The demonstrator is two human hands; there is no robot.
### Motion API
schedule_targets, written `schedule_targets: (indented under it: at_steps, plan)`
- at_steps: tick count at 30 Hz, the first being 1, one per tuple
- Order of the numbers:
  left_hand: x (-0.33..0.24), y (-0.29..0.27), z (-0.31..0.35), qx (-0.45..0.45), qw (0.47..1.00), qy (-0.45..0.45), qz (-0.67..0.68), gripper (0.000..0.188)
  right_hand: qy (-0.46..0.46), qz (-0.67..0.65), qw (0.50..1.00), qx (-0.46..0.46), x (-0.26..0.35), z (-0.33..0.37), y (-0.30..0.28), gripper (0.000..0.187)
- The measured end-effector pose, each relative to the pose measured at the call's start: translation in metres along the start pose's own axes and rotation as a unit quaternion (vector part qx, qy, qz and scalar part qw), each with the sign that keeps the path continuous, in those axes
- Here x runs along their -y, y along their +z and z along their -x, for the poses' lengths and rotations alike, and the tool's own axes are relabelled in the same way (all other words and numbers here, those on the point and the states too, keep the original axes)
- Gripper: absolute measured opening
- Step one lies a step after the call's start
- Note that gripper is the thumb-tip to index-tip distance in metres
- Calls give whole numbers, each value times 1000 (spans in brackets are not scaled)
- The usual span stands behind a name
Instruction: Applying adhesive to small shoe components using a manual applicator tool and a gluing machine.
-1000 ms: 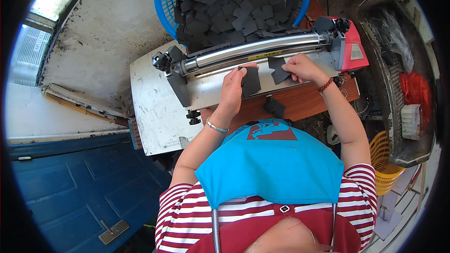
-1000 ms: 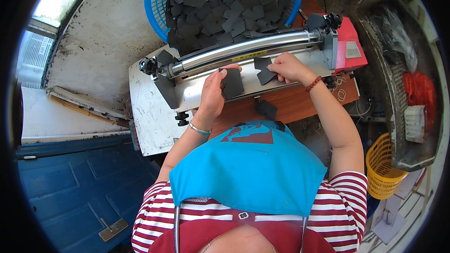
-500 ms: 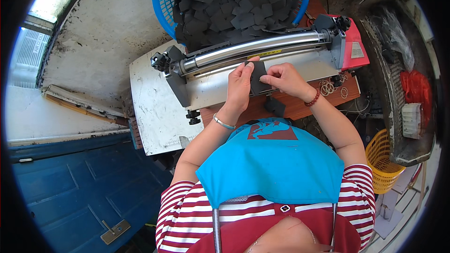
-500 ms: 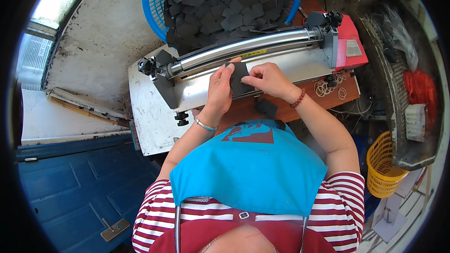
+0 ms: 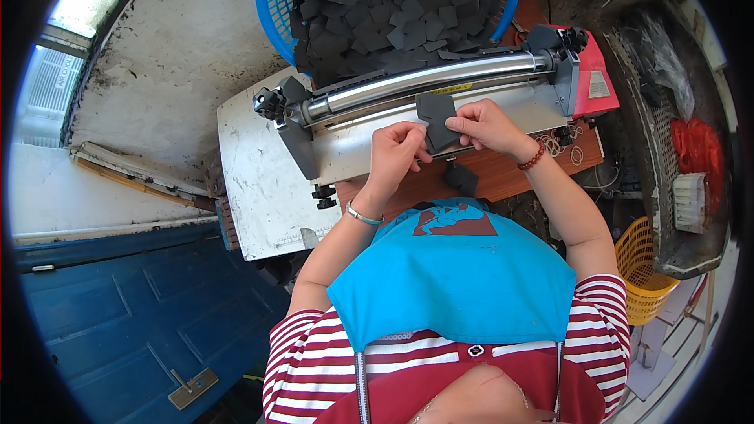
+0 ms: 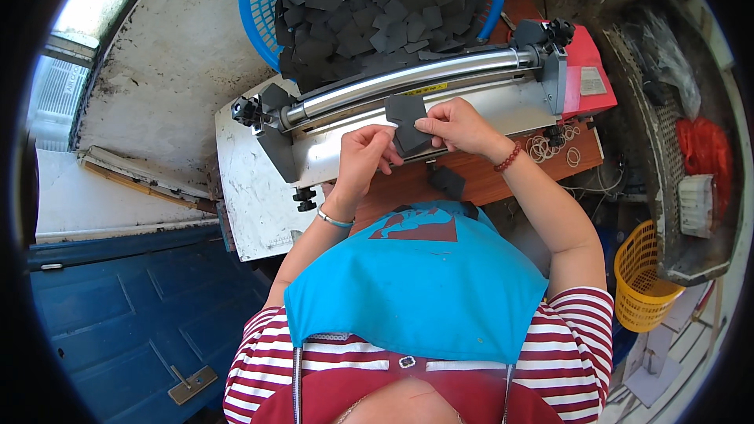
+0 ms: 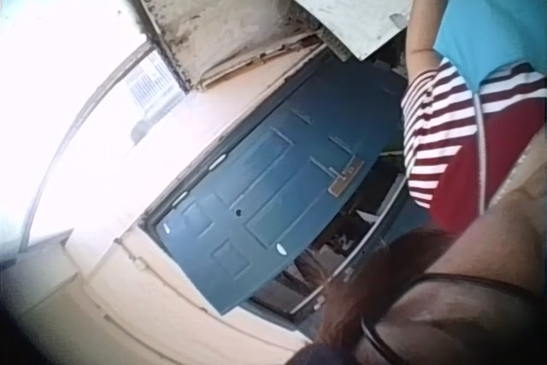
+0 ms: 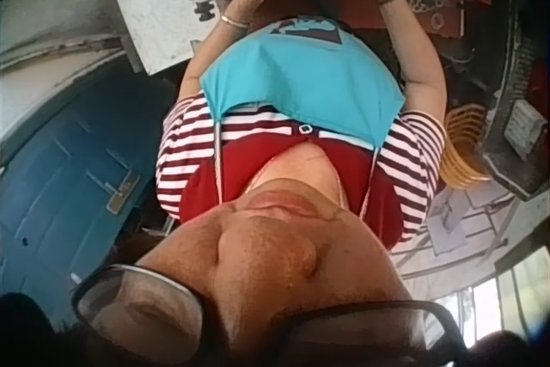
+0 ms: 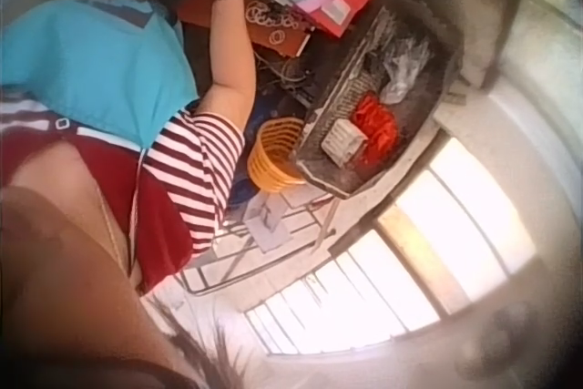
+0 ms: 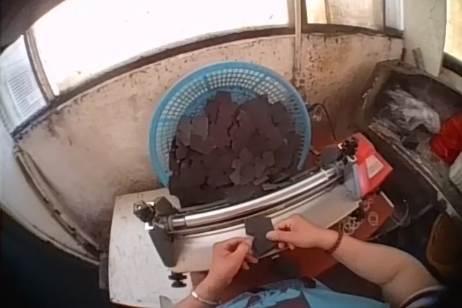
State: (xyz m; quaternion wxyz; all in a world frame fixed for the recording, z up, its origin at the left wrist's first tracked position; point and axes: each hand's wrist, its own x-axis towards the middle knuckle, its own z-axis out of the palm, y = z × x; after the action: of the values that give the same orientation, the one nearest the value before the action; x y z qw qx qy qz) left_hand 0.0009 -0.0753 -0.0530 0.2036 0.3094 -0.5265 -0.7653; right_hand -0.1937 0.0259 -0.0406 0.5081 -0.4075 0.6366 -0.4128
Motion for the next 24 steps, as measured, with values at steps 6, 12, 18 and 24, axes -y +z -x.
schedule_targets:
  at_steps: [6,12,18,24]
  plan:
    - [-4,-11,5,-30,997,22,-70,18,126,99,986,42,3,-1,-22,37]
    - [-9,-5,2,-31,995,12,-91,21,90,127,980,-125,2,-19,-24,42]
    - [-7,4,-6,-9,996,-1,-89,21,-12,27,1000,5,14,0,7,35]
    - [-8,4,4,43,990,2,-136,20,128,135,983,10,7,-8,-18,36]
